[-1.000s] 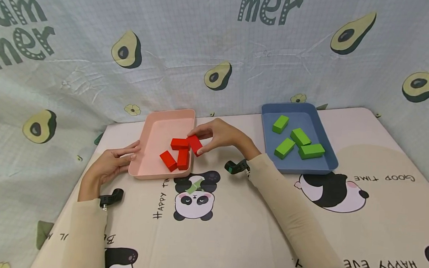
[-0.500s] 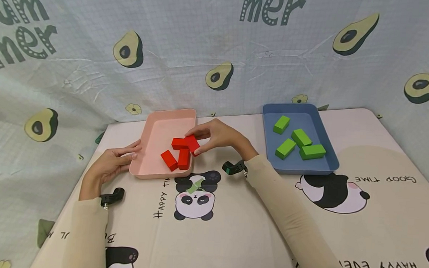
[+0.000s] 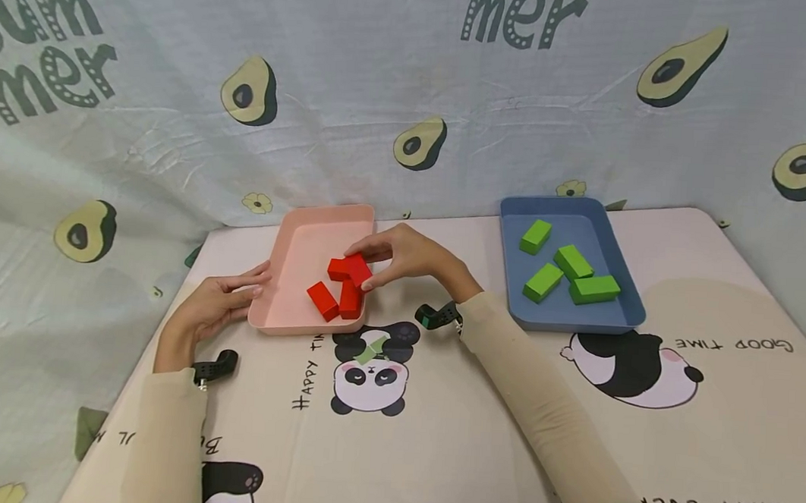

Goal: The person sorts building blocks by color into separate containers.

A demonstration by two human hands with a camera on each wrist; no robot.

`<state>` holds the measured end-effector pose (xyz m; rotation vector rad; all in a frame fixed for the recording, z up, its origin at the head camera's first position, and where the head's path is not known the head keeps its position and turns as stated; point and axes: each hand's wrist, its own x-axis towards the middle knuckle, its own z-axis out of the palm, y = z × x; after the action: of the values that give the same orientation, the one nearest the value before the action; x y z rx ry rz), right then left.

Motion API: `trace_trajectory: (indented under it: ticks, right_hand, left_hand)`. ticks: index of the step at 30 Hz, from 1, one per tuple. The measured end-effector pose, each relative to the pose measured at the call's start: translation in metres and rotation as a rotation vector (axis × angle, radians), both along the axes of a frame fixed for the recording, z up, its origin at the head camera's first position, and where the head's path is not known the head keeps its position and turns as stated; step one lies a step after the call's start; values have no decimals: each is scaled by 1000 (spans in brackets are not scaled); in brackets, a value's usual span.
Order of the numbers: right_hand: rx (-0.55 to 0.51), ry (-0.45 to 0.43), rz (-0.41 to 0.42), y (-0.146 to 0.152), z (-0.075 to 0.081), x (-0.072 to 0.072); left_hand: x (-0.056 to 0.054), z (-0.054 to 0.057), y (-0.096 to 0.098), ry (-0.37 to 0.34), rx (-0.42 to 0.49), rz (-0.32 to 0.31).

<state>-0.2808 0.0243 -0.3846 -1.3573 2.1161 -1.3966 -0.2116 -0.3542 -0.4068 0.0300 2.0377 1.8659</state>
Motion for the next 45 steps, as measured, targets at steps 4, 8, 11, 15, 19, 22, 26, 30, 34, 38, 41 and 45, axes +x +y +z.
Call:
trace_trajectory:
  ticks: [4,8,11,15,19,22,26,30,34,38,41,45]
  right_hand:
    - [6,4,5,-4,1,-2]
    - [12,-3,11,-6,2,-3]
    - [29,-6,6,-9,3,-3]
    - [49,14,1,-13,7,-3]
    - [53,18,1,-14,11,-3]
    - [53,11,0,-15,13,-2]
    - [49,11,-1,-16,12,-3]
    - [48,15,1,-17,10,-3]
    - [48,20,1,-18,11,-3]
    - [35,19,7,-18,11,-4]
    - [24,23,15,-19,11,-4]
    - [22,19,16,-20,12,-3]
  left_hand:
    - [-1,1,0,-11,-10,11]
    - [-2,2,1,-17,-43,16]
    - [-3,2,1,-17,-64,16]
    - [-2,2,0,-24,-61,24]
    - [-3,2,0,-34,-50,31]
    - [-3,2,-1,-35,-32,32]
    - [-3,2,0,-33,-15,27]
    - [-3,3,1,-37,-19,25]
    - [-2,3,1,-41,-19,32]
    - [-2,4,1,-38,-23,32]
    - [-3,3,2,-37,-25,28]
    - [-3,3,1,-40,-30,27]
